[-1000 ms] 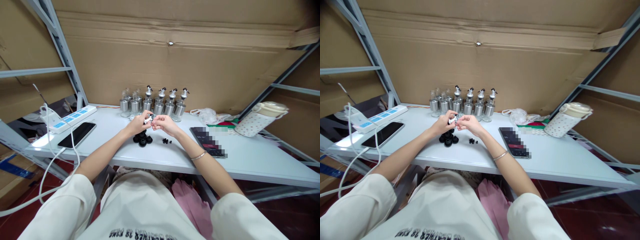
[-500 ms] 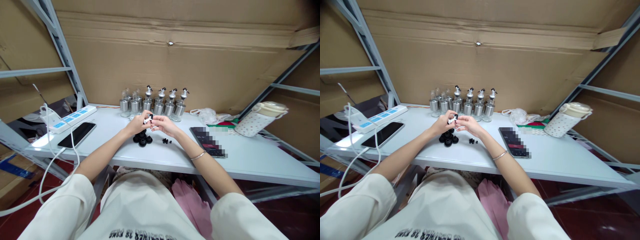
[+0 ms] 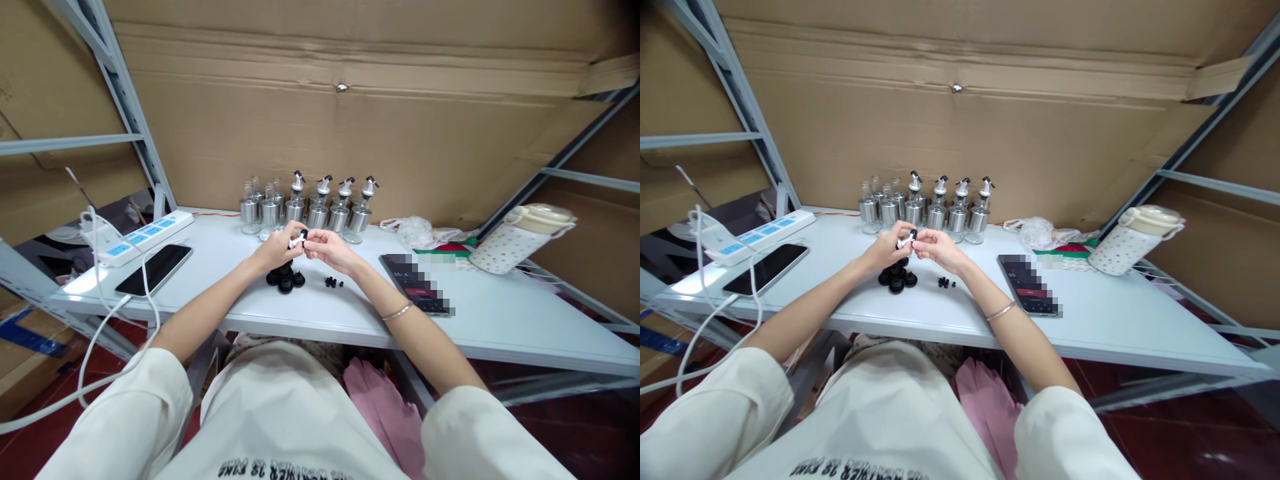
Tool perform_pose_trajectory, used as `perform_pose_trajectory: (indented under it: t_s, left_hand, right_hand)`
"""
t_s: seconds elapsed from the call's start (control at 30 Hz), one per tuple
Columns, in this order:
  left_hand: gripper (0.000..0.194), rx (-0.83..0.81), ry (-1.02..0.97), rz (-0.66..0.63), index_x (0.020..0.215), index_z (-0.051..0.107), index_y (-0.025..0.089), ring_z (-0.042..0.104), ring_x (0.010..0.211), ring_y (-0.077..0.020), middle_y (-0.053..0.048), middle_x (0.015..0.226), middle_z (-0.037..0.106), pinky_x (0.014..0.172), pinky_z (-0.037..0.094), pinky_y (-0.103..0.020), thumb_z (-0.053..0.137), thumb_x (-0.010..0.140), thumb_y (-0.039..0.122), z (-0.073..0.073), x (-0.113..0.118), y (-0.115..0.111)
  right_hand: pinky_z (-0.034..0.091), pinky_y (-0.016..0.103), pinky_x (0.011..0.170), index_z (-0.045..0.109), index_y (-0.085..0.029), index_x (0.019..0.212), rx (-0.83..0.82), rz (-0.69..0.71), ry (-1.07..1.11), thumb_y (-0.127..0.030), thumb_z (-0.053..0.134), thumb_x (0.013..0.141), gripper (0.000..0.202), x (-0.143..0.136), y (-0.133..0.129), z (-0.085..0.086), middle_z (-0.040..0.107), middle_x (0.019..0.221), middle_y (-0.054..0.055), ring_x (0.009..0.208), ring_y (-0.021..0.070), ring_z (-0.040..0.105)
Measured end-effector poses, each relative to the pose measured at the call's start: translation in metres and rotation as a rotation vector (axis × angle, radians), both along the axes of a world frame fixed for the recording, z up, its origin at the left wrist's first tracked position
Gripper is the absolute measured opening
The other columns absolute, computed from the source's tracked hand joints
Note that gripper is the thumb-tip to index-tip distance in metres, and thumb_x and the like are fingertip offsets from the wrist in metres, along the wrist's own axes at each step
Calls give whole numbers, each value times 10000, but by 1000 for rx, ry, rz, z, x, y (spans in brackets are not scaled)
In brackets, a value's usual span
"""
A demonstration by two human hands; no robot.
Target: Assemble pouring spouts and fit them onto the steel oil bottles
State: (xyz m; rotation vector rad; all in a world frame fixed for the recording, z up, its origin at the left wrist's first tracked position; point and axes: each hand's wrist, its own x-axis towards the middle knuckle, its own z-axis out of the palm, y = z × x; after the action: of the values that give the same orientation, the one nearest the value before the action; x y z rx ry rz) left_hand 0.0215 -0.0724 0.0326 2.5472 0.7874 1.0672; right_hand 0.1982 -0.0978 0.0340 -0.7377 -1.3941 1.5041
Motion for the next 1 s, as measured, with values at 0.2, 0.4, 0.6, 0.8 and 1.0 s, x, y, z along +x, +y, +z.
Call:
perform_pose_trajectory:
  t_s: [0.2,0.4,0.6,0.8,1.0]
  left_hand:
    - [312,18,-19,-13,1083,442,139,460,548,-76,41,691,537,561,356,-181,454,787,238,0,-1,1]
    - [324,12,-18,5,1098,441,147,462,561,-75,39,706,537,574,360,-181,459,791,253,0,-1,1]
    - [328,13,-21,12,1099,446,145,461,560,-76,45,693,522,581,364,-182,469,791,256,0,-1,2]
    - [321,11,-33,-5,1095,446,143,458,561,-76,43,692,524,580,361,-181,456,796,257,-1,-1,1]
    - [332,-6,-35,-11,1095,440,134,459,557,-78,37,701,535,574,361,-184,456,793,270,-1,0,1]
  right_hand:
    - [438,233,577,626,-159,735,-13,-3,-6,-284,826,564,291,1,-1,3,607,611,-33,532,70,520]
    - [479,256,641,655,-145,736,-31,-14,2,-300,810,592,262,0,-3,4,639,673,1,583,83,558]
    - [493,240,620,675,-144,754,-67,2,14,-280,817,579,263,2,-3,5,662,721,15,594,85,572]
    - [497,239,633,661,-142,768,-101,18,20,-257,815,583,267,2,-2,4,663,714,10,585,80,577]
    - [494,251,646,640,-153,762,-85,20,37,-263,818,583,276,1,-3,3,656,718,-7,585,78,578]
